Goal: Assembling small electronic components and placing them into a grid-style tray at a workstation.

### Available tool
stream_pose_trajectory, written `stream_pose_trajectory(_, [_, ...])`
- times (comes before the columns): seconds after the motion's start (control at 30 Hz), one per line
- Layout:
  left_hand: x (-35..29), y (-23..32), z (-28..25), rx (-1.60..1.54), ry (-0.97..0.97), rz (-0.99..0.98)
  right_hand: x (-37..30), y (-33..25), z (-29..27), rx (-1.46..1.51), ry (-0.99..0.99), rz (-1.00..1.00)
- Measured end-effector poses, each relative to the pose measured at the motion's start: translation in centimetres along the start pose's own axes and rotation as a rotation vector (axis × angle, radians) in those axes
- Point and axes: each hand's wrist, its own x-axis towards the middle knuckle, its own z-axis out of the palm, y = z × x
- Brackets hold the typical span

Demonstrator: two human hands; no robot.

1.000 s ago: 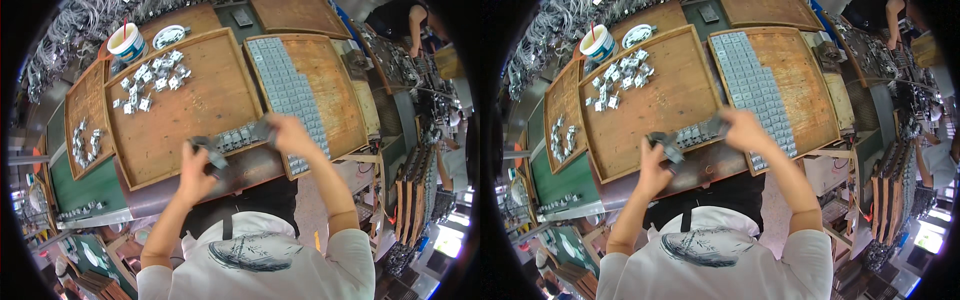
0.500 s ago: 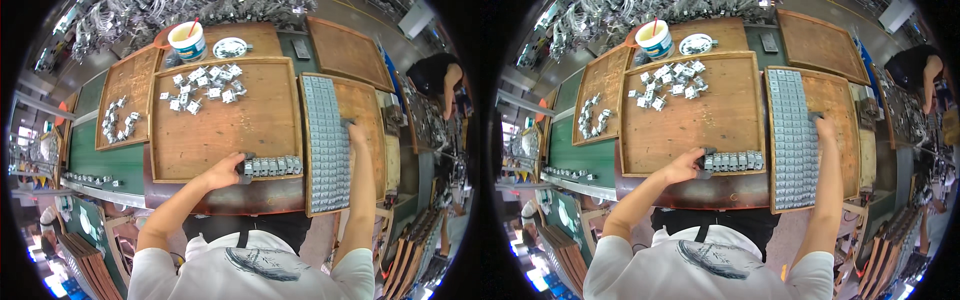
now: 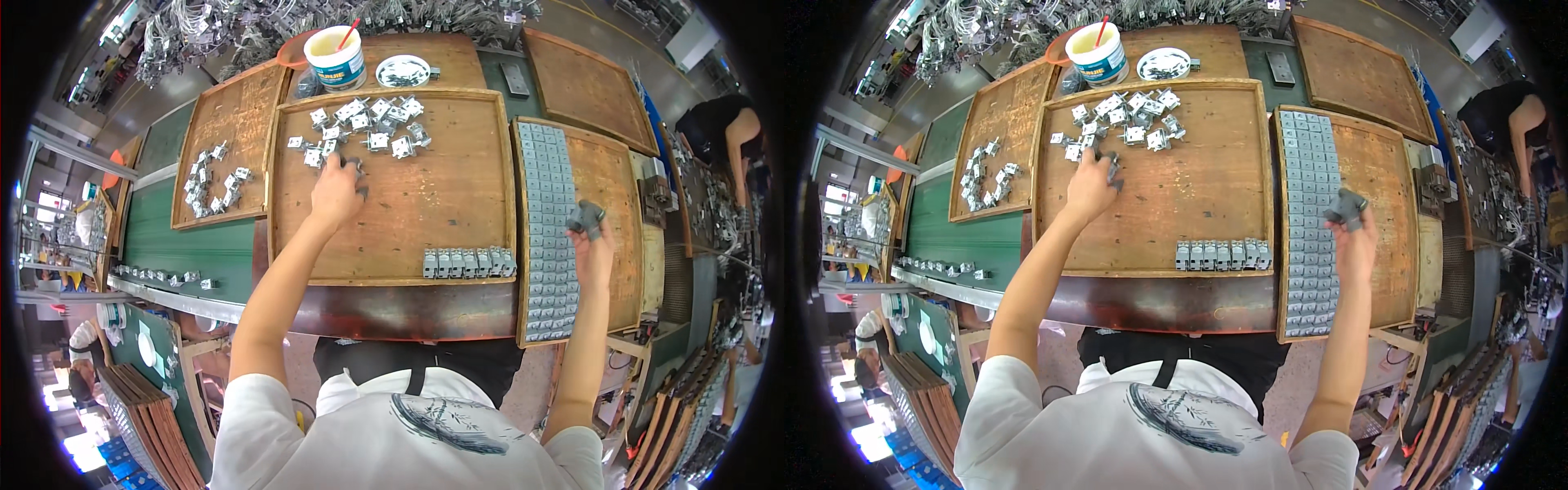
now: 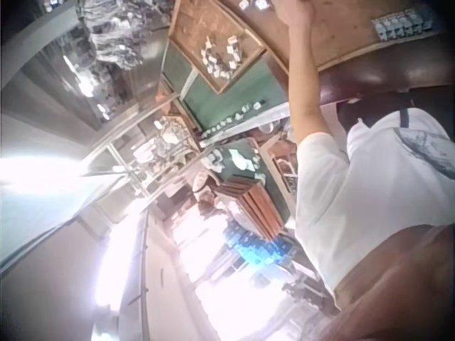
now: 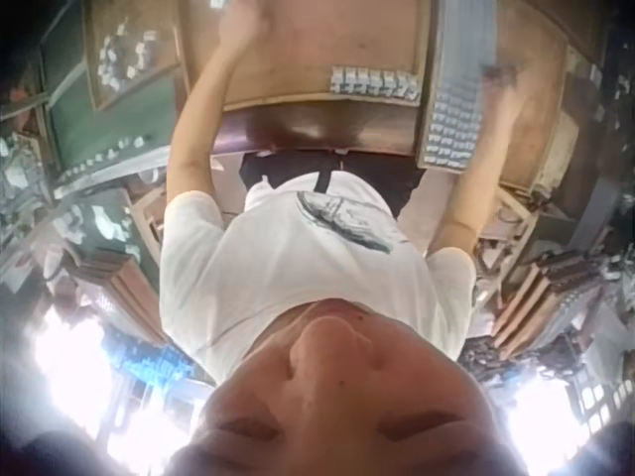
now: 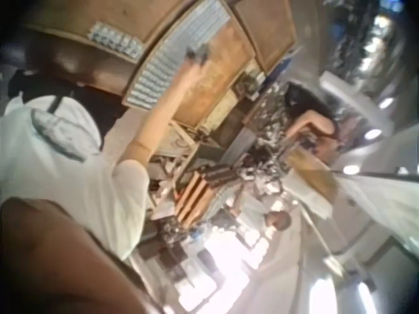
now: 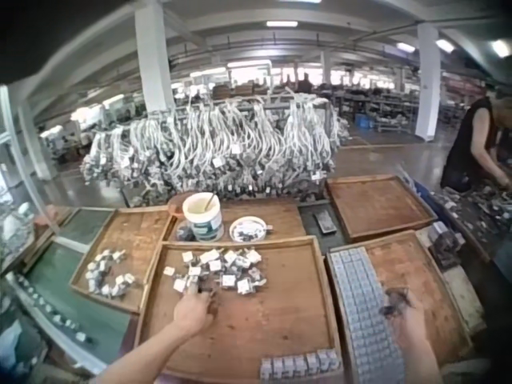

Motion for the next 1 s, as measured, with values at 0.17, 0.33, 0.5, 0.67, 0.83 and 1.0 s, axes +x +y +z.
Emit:
stream_pose_trajectory(0.17, [-4.3,-0.2,-0.3,0.082,-0.065,0.194,-5.2,1.0,1.5,-0.154,0.052,0.036])
stream_pose_trajectory(0.33, [-4.2,-4.3,1.2,0.121,0.126,0.544,-6.4,1.6,2.4,-0.173,0.028,-0.026])
stream_pose_trajectory(0.5, [-1.8,-5.5,1.6,0.057,-0.038,0.573,-8.5,1.8,7.2,-0.095,-0.116,0.027])
stream_pose_trajectory(0.67, [-5.2,-0.5,1.6,-0.594,0.031,0.143,-10.9,1.5,9.2,-0.207,-0.144,0.03])
stream_pose_trajectory(0.83, [-11.2,4.4,-1.4,-1.224,-0.114,0.115,-13.1,0.6,11.9,-0.19,-0.294,0.055])
stream_pose_trajectory(1.0, [-14.6,6.8,-2.2,-1.166,-0.134,0.25,-15.3,-2.5,14.2,-1.053,-0.517,-0.361])
